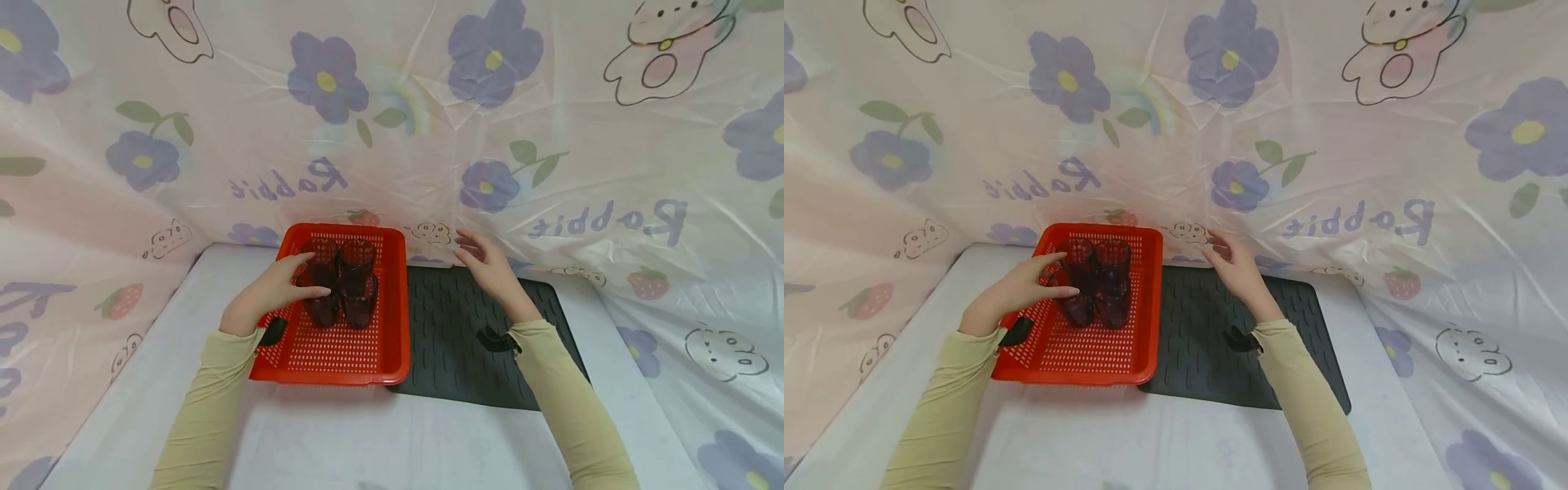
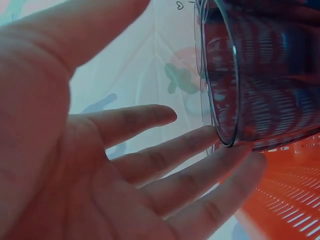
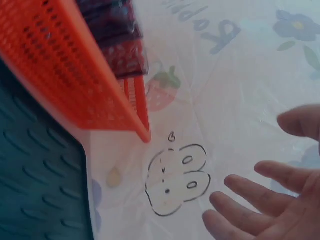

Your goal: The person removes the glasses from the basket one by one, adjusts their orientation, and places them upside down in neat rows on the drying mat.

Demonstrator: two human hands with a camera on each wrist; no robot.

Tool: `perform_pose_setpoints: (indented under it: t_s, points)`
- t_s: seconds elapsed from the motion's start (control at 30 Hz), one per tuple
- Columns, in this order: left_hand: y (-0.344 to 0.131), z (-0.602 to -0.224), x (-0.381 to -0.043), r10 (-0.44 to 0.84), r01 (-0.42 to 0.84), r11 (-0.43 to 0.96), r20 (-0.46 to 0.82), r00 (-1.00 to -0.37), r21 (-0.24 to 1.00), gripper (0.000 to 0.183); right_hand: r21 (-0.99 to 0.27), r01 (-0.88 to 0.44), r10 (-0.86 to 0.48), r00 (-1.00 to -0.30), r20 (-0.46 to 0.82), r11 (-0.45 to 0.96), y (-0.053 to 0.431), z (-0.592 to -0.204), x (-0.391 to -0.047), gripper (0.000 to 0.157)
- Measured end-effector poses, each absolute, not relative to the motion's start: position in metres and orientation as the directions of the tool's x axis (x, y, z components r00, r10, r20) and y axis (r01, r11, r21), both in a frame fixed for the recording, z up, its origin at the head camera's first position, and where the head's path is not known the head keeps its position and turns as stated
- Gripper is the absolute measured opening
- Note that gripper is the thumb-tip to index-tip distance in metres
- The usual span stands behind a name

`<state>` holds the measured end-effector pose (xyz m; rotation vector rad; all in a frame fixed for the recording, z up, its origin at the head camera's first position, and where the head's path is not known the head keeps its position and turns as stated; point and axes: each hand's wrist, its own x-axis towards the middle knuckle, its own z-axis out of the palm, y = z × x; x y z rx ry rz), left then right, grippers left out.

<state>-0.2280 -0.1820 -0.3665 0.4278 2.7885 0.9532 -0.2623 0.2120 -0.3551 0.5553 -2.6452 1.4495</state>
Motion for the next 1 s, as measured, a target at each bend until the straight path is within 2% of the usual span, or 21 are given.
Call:
perform_pose_setpoints:
  t_s: [0.23, 0.43, 0.73, 1.0]
  points:
    - [-0.182, -0.374, -0.229, 0.328, 0.237, 0.753, -0.038, -0.944, 0.614, 0.090, -0.957, -0.174, -0.293, -0.951, 0.101, 0.234, 0.215, -0.357, -0.257, 0.051]
    - [-0.181, -0.376, -0.228, 0.334, 0.234, 0.753, -0.051, -0.941, 0.615, 0.091, -0.996, -0.051, -0.312, -0.950, 0.024, 0.078, 0.214, -0.359, -0.252, 0.058]
    - [-0.177, -0.371, -0.232, 0.333, 0.249, 0.771, -0.037, -0.942, 0.586, 0.091, -1.000, -0.005, -0.327, -0.945, 0.007, -0.006, 0.212, -0.362, -0.250, 0.057]
    - [-0.170, -0.370, -0.235, 0.333, 0.254, 0.805, -0.054, -0.941, 0.536, 0.091, -1.000, 0.018, -0.323, -0.946, -0.012, -0.015, 0.212, -0.366, -0.249, 0.057]
